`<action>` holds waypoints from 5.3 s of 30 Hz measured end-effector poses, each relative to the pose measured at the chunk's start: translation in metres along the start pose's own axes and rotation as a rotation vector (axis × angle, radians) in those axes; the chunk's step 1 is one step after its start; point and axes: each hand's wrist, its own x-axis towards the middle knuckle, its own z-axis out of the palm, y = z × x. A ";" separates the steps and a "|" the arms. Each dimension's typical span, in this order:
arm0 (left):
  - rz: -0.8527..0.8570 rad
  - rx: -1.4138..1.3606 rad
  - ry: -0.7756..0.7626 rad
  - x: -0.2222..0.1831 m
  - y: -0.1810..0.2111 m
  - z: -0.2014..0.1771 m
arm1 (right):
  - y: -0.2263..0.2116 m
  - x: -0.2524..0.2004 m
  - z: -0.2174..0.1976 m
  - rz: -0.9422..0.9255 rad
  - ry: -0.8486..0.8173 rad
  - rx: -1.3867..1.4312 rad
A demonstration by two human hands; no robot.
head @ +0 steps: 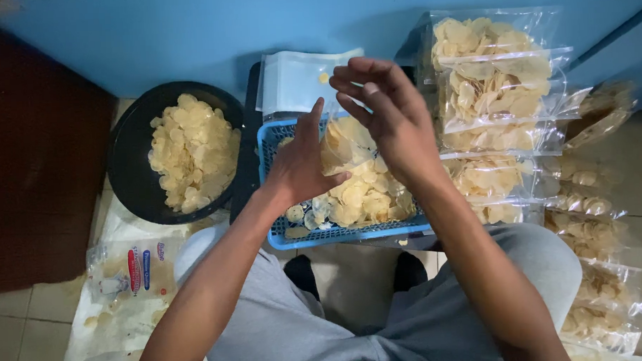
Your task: Packaging chips into plastic bags using a small scoop and hands
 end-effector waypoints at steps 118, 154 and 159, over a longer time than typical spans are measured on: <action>-0.155 -0.170 -0.021 0.005 0.011 -0.009 | 0.184 -0.020 -0.136 0.382 -0.332 -1.941; -0.006 -0.156 -0.021 -0.001 0.006 0.006 | -0.004 -0.013 -0.007 -0.006 -0.074 -1.361; -0.005 -0.181 -0.019 0.002 0.006 0.008 | -0.014 -0.015 -0.009 0.146 -0.309 -1.380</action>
